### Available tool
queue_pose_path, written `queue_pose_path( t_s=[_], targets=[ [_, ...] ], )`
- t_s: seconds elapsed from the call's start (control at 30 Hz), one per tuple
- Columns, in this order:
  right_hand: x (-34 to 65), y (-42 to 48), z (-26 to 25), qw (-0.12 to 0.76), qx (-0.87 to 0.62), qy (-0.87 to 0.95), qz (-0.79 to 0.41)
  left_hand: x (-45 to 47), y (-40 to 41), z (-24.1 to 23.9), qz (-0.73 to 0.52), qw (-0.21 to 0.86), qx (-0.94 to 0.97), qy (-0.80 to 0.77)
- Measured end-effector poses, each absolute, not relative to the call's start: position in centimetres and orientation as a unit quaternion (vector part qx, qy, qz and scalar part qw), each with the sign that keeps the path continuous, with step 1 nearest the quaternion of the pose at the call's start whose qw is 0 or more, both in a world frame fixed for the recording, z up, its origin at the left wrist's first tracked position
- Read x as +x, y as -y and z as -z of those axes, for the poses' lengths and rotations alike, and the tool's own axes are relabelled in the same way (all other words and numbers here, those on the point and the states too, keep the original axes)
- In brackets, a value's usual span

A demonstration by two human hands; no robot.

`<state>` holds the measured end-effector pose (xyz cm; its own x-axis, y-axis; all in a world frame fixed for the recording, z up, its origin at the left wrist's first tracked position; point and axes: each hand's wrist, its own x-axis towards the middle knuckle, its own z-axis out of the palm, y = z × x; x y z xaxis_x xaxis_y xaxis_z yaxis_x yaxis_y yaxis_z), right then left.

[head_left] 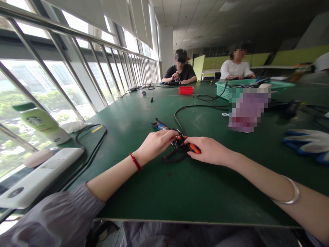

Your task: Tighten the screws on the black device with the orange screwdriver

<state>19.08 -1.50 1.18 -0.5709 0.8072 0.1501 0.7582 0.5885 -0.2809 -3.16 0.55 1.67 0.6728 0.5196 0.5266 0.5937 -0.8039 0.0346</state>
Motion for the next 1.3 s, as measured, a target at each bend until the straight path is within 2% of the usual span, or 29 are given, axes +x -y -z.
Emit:
queue_pose_path(
  t_s=[0.33,0.93,1.3],
  targets=[
    [19.2,1.57,-1.1,0.13,-0.444,0.882,-0.094,-3.25,-0.91,-1.48,0.277,0.035,-0.907,0.315],
    [19.28,1.5,-1.1,0.13,-0.44,0.883,-0.096,-3.53,-1.21,-1.14,0.231,0.155,-0.925,0.26],
    [19.18,1.43,-1.07,0.131,-0.44,0.883,-0.096,-3.47,-1.2,-1.13,0.214,0.156,-0.929,0.26]
  ],
)
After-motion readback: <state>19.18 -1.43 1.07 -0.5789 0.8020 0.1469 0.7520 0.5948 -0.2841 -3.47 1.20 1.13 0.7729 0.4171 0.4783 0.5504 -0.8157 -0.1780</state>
